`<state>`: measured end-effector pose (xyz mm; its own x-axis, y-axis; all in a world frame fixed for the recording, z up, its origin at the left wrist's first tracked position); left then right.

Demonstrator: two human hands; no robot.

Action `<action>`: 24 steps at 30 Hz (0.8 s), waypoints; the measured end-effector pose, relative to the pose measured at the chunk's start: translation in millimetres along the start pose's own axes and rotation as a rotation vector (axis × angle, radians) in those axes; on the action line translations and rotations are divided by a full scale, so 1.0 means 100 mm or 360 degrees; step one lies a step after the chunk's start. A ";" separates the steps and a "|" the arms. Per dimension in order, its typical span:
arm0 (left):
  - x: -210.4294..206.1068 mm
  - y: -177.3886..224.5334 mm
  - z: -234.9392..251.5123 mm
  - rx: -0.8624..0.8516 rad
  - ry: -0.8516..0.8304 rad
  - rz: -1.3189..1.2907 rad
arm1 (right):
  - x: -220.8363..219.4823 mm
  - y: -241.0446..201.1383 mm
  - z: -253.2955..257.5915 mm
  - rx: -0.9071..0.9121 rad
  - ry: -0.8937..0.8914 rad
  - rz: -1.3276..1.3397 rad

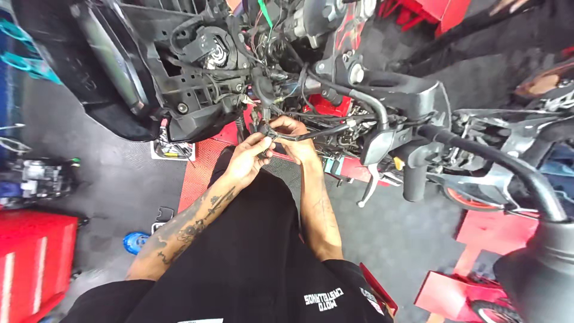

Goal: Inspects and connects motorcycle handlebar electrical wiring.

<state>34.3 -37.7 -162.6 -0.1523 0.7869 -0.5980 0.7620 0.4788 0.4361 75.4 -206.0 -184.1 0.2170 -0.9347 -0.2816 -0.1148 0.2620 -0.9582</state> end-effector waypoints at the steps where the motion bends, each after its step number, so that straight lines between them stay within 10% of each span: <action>1: 0.00 -0.04 0.01 -0.0036 0.0011 -0.0043 | 0.00 0.02 -0.01 0.0034 0.0018 0.0003; 20: 0.00 -0.11 0.01 -0.0622 -0.0038 0.0078 | -0.21 0.00 -0.20 0.0058 0.0313 0.0042; 24: 0.04 -0.12 0.04 -0.0846 -0.0025 0.0230 | -0.33 -0.36 -0.62 -0.0062 0.0397 -0.0618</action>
<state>27.4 -41.6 -173.0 -0.0574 0.8553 -0.5149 0.3510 0.5001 0.7916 12.5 -199.4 -137.1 0.0116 -0.9923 0.1235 -0.1087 -0.1240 -0.9863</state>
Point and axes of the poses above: each hand's wrist, its own z-axis towards the middle knuckle, its own x-axis out of the back of the hand, y = z × x, the point moved 1 cm from there along z, towards the middle knuckle, and after that the axes turned 10 degrees about x, right-handed, at the moved point
